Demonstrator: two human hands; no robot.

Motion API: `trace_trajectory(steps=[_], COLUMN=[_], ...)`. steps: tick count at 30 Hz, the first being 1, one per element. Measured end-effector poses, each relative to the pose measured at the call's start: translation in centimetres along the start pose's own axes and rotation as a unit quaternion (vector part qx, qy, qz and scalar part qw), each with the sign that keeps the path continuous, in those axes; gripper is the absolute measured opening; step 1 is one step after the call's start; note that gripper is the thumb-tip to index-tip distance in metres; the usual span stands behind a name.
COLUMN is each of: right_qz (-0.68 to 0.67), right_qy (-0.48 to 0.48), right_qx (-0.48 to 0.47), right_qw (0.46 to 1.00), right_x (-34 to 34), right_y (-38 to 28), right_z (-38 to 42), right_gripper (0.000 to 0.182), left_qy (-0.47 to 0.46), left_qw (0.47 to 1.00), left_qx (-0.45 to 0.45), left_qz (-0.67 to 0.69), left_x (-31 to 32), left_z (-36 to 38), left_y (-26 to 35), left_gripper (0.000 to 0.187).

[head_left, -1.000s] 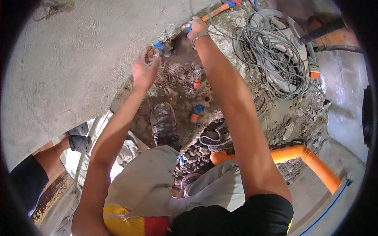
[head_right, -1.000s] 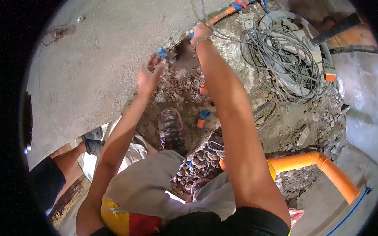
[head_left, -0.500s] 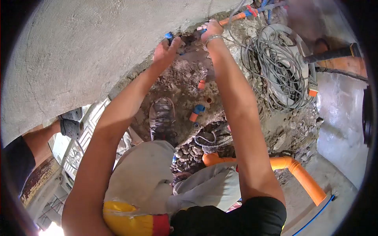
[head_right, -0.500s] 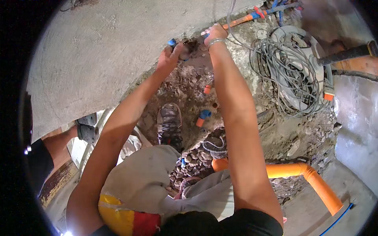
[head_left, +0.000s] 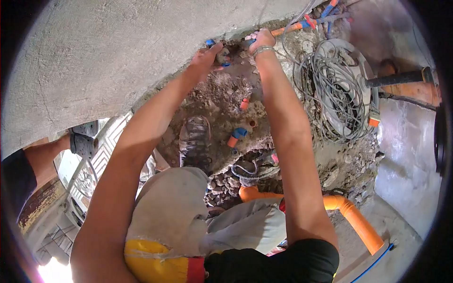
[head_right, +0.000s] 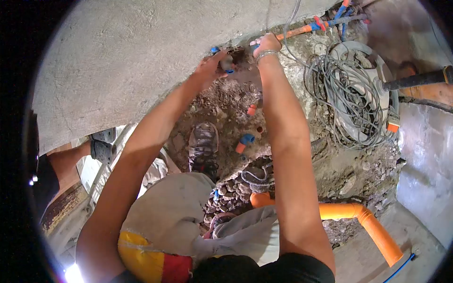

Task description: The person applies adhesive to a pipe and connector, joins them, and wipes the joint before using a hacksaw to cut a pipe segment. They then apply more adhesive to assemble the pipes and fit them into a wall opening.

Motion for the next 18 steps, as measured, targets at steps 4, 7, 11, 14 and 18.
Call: trace_trajectory(steps=[4,7,11,14,18], right_qz=[0.009,-0.002,0.009,0.031,0.048], right_qy=[-0.007,-0.022,-0.003,-0.038,-0.029], right_qx=[0.017,0.031,0.018,0.029,0.021], right_qw=[1.000,0.999,1.000,0.998,0.998], right_x=[-0.3,-0.3,-0.2,0.4,0.4], right_y=[0.2,0.5,0.1,0.1,-0.1], right_z=[-0.8,-1.0,0.0,-0.1,0.5], right_gripper=[0.014,0.007,0.016,0.023,0.024], left_qy=[0.016,-0.003,-0.002,-0.013,-0.021], left_qw=[0.996,0.994,0.986,0.983,0.971], left_qx=[-0.069,-0.076,-0.130,-0.121,-0.155], left_qz=[0.049,0.082,0.107,0.139,0.179], left_x=[-0.7,-0.3,0.0,0.6,0.8], left_z=[-1.1,-1.1,-1.6,-1.6,-2.2], left_y=[-2.1,-2.3,-3.0,-2.5,-3.2], left_gripper=[0.042,0.037,0.029,0.029,0.024])
Point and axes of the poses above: each hand's wrist, its own z-axis away from the middle knuckle, its own x-axis out of the palm, y = z × x, the point moved 10 cm from there along -z, towards the middle knuckle
